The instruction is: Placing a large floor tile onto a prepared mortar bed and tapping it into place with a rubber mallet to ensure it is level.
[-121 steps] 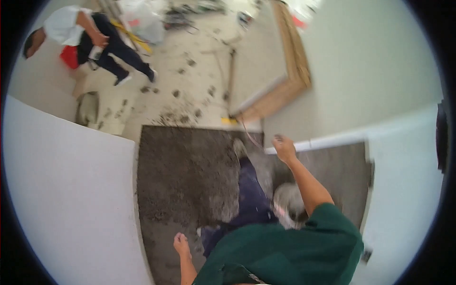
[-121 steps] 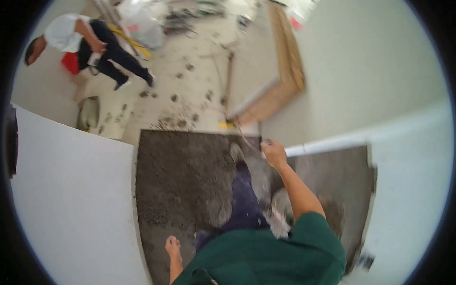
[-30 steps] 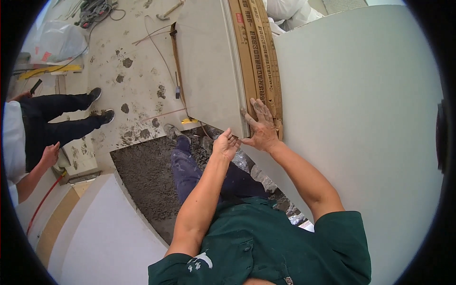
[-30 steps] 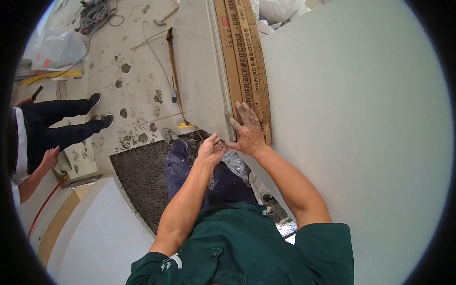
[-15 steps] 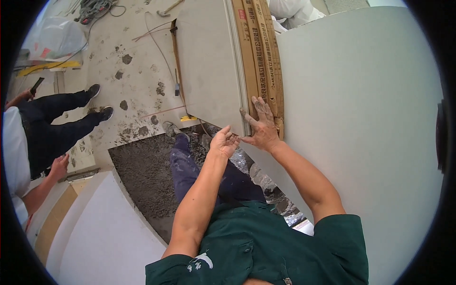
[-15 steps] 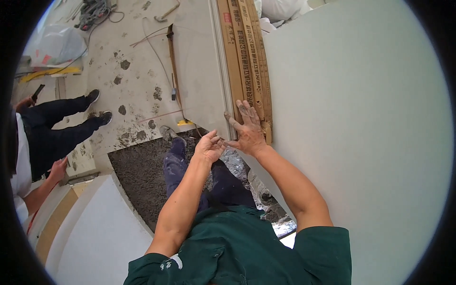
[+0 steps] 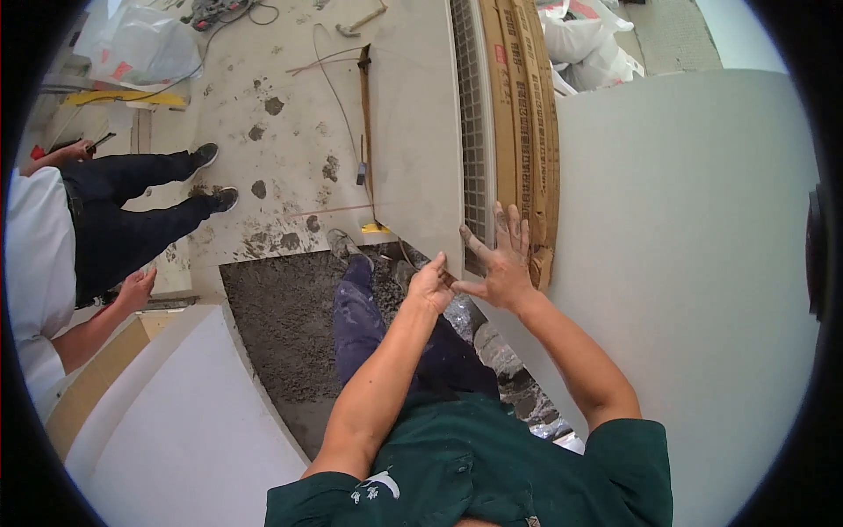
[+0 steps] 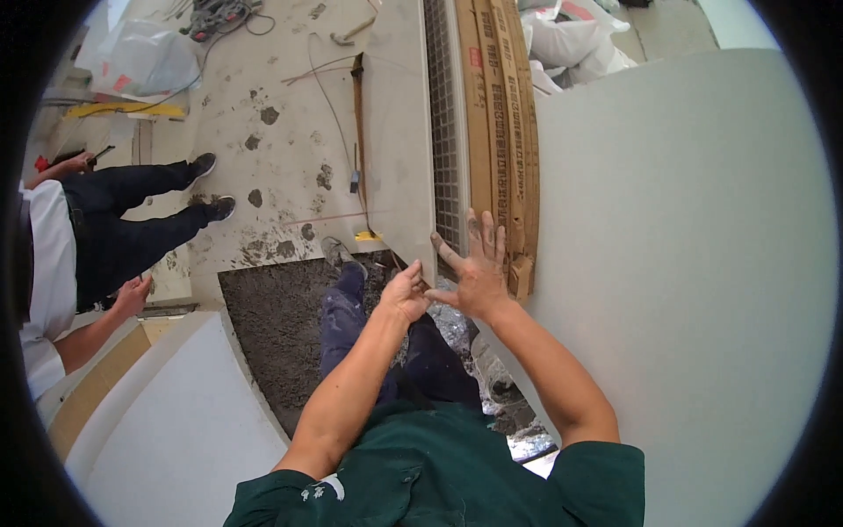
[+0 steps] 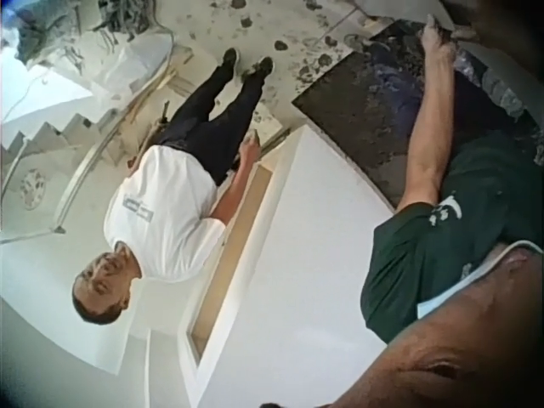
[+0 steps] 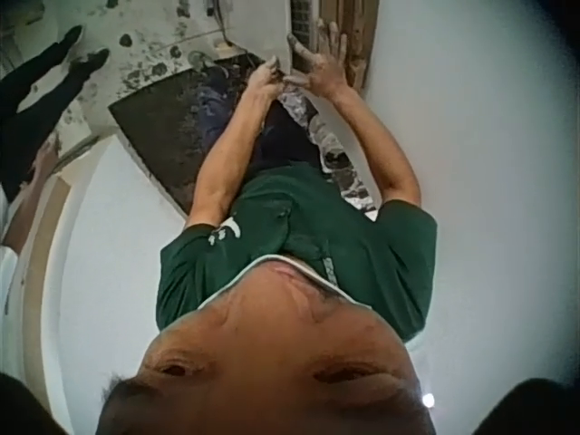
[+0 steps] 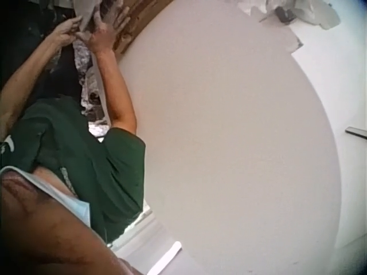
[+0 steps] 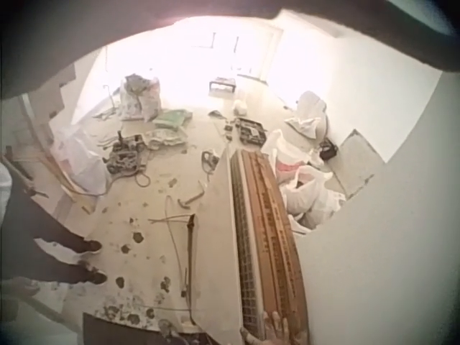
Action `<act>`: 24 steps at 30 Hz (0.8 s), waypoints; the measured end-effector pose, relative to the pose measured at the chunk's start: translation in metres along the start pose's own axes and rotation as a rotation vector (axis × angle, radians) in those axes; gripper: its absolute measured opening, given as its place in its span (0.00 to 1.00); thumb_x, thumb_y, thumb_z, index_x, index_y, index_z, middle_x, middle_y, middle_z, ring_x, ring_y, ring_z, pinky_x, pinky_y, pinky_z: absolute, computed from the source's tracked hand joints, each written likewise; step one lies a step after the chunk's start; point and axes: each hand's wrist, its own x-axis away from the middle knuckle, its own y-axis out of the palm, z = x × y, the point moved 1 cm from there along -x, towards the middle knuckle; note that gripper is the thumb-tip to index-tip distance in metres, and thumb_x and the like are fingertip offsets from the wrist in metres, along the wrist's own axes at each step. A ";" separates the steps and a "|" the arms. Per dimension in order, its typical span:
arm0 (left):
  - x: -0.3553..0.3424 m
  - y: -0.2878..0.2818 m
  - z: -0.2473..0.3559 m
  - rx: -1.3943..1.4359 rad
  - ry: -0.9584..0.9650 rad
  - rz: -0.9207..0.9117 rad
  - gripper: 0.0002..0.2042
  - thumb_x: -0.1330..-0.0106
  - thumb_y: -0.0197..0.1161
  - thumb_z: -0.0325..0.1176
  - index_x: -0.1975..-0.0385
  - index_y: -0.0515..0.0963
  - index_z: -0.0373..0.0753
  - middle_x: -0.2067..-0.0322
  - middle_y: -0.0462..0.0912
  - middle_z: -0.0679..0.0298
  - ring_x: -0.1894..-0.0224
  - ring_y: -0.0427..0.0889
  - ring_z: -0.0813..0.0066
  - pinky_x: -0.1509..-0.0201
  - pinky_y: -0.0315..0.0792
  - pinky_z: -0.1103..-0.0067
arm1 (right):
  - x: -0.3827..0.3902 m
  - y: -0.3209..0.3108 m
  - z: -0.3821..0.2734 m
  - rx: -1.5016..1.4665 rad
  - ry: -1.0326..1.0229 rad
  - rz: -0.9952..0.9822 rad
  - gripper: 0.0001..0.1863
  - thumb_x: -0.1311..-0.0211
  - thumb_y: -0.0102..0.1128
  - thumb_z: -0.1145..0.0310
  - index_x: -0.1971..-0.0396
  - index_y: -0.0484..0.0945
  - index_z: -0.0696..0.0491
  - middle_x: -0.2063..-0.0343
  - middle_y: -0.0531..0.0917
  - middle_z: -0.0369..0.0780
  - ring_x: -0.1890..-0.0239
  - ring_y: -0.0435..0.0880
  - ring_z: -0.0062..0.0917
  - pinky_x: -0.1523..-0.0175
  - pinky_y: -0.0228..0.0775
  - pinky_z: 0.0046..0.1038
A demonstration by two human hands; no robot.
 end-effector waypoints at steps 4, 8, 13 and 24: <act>-0.029 -0.039 0.001 0.210 -0.015 -0.107 0.13 0.22 0.59 0.43 0.53 0.81 0.41 0.56 0.86 0.63 0.55 0.85 0.66 0.47 0.81 0.65 | -0.034 -0.012 -0.038 -0.189 -0.176 0.236 0.53 0.49 0.76 0.45 0.24 0.63 0.49 0.23 0.52 0.59 0.20 0.47 0.51 0.19 0.35 0.50; -0.030 -0.033 -0.006 0.144 -0.009 -0.107 0.10 0.25 0.63 0.46 0.59 0.81 0.47 0.66 0.83 0.71 0.63 0.81 0.73 0.61 0.75 0.70 | -0.082 0.003 -0.051 -0.394 0.041 0.453 0.49 0.44 0.72 0.61 0.26 0.57 0.63 0.30 0.64 0.60 0.29 0.68 0.51 0.28 0.64 0.41; 0.009 0.005 0.005 0.213 0.018 0.055 0.12 0.26 0.62 0.52 0.59 0.80 0.50 0.66 0.82 0.74 0.65 0.78 0.76 0.63 0.71 0.73 | -0.113 0.020 -0.043 -0.525 0.221 0.507 0.40 0.40 0.68 0.67 0.29 0.62 0.62 0.38 0.76 0.56 0.38 0.78 0.51 0.36 0.70 0.43; 0.004 -0.062 0.037 -0.534 0.255 0.197 0.25 0.25 0.53 0.63 0.68 0.76 0.45 0.75 0.76 0.70 0.77 0.70 0.76 0.72 0.64 0.77 | -0.127 0.042 -0.069 -0.634 0.301 0.446 0.23 0.34 0.59 0.67 0.43 0.76 0.62 0.51 0.82 0.59 0.49 0.82 0.56 0.45 0.74 0.48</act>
